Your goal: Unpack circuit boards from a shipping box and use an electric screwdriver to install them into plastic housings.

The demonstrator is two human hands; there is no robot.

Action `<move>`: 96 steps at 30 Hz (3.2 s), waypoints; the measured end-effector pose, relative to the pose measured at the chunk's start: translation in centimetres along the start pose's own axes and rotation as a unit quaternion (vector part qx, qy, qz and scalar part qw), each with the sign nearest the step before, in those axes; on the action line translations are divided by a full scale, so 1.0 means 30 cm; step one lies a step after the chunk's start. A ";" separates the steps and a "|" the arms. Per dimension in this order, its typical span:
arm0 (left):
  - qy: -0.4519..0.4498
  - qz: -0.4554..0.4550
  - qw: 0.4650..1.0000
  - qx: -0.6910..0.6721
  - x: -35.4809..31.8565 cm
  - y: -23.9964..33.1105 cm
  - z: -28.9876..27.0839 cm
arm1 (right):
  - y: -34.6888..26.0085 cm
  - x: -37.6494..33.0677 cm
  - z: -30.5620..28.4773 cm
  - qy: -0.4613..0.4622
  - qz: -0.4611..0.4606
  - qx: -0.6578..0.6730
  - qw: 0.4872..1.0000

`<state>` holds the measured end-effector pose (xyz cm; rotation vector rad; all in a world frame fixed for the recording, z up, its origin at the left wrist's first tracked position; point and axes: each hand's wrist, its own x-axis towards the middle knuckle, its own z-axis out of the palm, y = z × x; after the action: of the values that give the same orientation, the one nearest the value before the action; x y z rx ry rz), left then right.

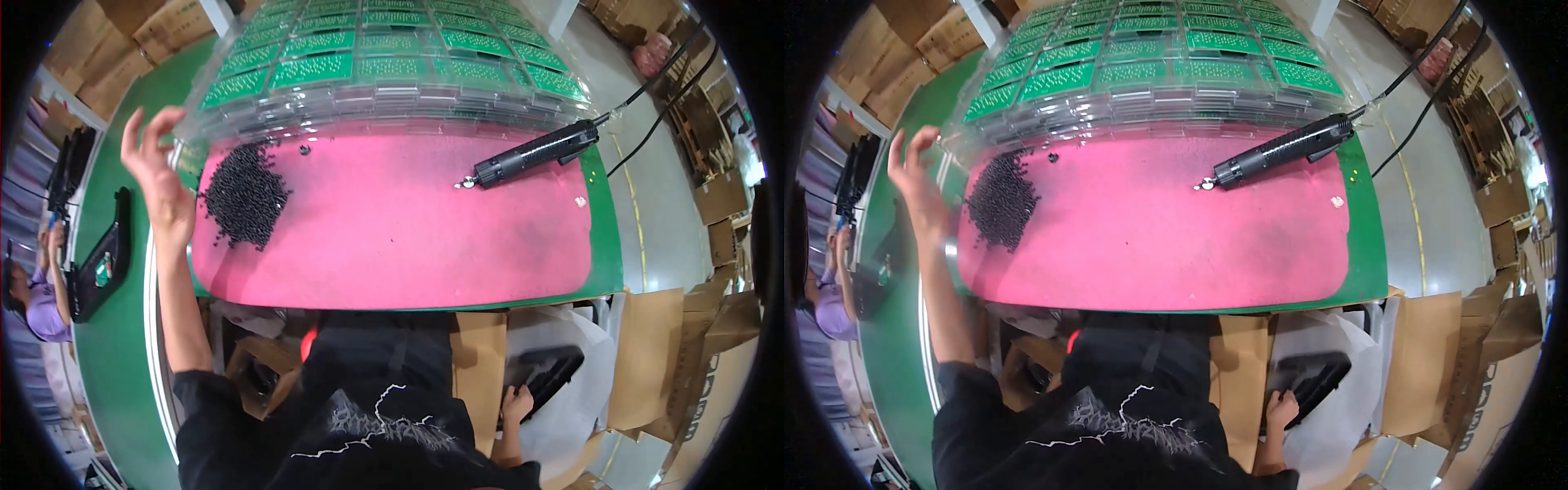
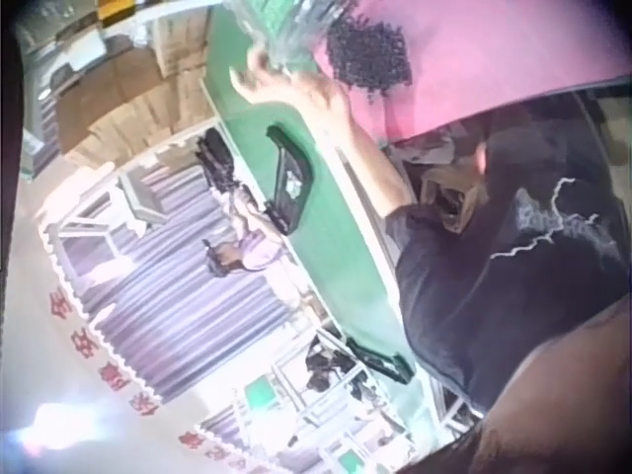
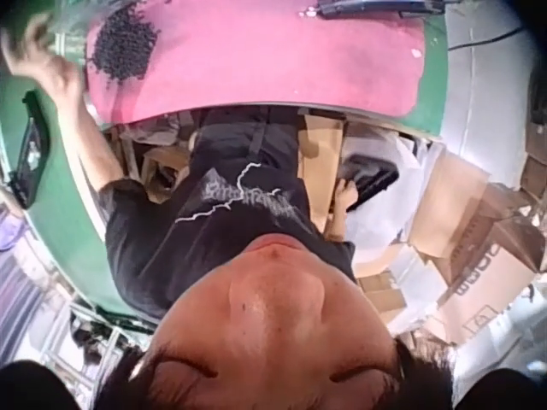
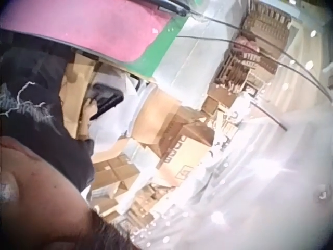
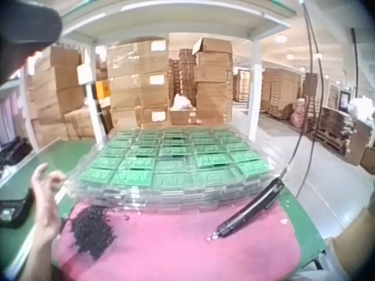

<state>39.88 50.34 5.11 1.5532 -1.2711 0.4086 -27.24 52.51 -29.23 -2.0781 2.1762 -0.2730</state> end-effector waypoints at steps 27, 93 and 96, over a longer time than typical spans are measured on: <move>-0.409 -0.083 0.851 -0.319 -0.009 0.156 0.366 | -1.184 0.457 -0.926 -0.170 -0.721 -0.111 0.662; -0.499 0.054 0.865 0.021 -0.068 0.220 0.288 | -1.353 0.655 -0.723 -0.147 -0.507 0.281 0.801; -0.501 0.055 0.864 0.026 -0.071 0.216 0.294 | -1.354 0.655 -0.717 -0.144 -0.507 0.268 0.806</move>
<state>30.54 44.55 3.12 1.8008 -2.1431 -0.3859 6.93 32.24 1.14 -2.4401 0.5299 -0.5258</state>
